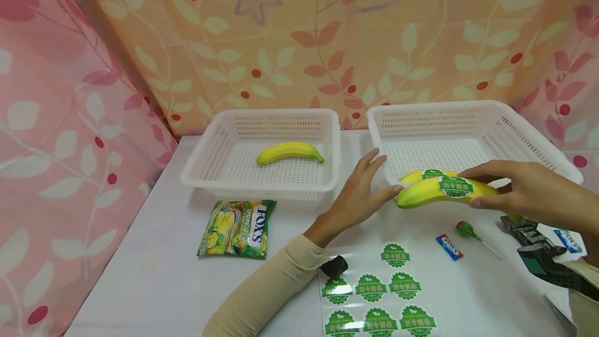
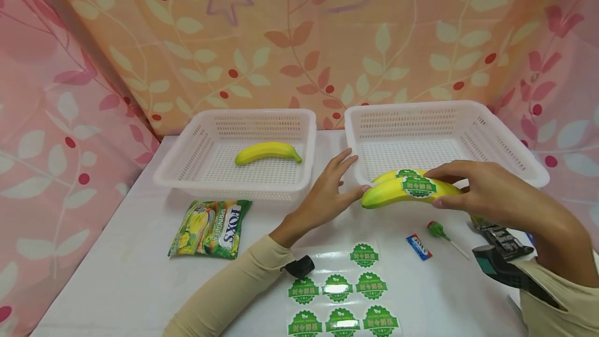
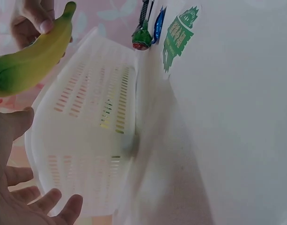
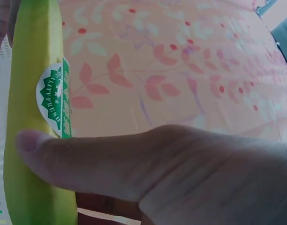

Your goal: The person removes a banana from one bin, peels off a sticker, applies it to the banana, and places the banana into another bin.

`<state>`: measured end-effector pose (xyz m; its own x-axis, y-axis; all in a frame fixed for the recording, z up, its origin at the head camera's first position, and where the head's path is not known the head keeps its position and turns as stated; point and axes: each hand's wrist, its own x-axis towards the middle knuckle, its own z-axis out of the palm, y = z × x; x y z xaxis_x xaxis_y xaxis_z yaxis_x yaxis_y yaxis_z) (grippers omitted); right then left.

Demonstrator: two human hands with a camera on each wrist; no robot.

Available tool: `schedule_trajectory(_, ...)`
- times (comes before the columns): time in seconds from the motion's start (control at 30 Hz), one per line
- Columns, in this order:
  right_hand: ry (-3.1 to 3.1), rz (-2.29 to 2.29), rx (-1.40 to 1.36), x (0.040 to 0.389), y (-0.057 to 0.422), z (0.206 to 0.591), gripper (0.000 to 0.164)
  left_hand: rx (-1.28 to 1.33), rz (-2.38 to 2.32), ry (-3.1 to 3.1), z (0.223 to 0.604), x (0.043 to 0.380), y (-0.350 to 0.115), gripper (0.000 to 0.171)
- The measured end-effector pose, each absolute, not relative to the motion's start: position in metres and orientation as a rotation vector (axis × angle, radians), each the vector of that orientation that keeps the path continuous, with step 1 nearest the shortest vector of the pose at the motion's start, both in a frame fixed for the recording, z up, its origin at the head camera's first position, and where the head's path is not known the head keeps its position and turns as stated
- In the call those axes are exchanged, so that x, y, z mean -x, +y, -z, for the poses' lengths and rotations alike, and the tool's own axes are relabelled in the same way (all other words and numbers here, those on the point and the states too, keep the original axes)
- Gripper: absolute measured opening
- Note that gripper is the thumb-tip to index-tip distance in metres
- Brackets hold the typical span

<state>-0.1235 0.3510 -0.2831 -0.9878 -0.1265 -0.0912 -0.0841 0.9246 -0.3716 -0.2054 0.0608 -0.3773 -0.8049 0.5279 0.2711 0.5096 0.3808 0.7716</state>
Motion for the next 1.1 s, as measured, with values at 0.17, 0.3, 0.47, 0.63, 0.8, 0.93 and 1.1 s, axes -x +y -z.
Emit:
schedule_trajectory(0.17,3.013,0.567,0.134,0.136,0.356,0.276,0.070,-0.956,-1.436,2.576,0.376,0.204,0.061,0.079)
schedule_trajectory(0.3,3.059,0.531,0.133,0.156,0.362,0.267,0.071,-0.938,-1.449,2.550,0.376,0.204,0.060,0.081)
schedule_trajectory(0.47,3.055,0.585,0.201,0.188,0.368,0.258,0.067,-0.938,-1.452,2.541,0.377,0.205,0.059,0.080)
schedule_trajectory(0.63,3.020,0.560,0.280,0.217,0.372,0.257,0.062,-0.948,-1.456,2.527,0.377,0.206,0.059,0.079)
schedule_trajectory(0.8,2.955,0.523,0.280,0.237,0.373,0.262,0.053,-0.963,-1.445,2.530,0.377,0.206,0.057,0.078)
schedule_trajectory(0.93,2.874,0.513,0.269,0.253,0.376,0.269,0.049,-0.974,-1.439,2.527,0.378,0.206,0.057,0.078)
schedule_trajectory(1.1,2.737,0.493,0.214,0.270,0.379,0.277,0.055,-0.967,-1.434,2.524,0.378,0.205,0.057,0.078)
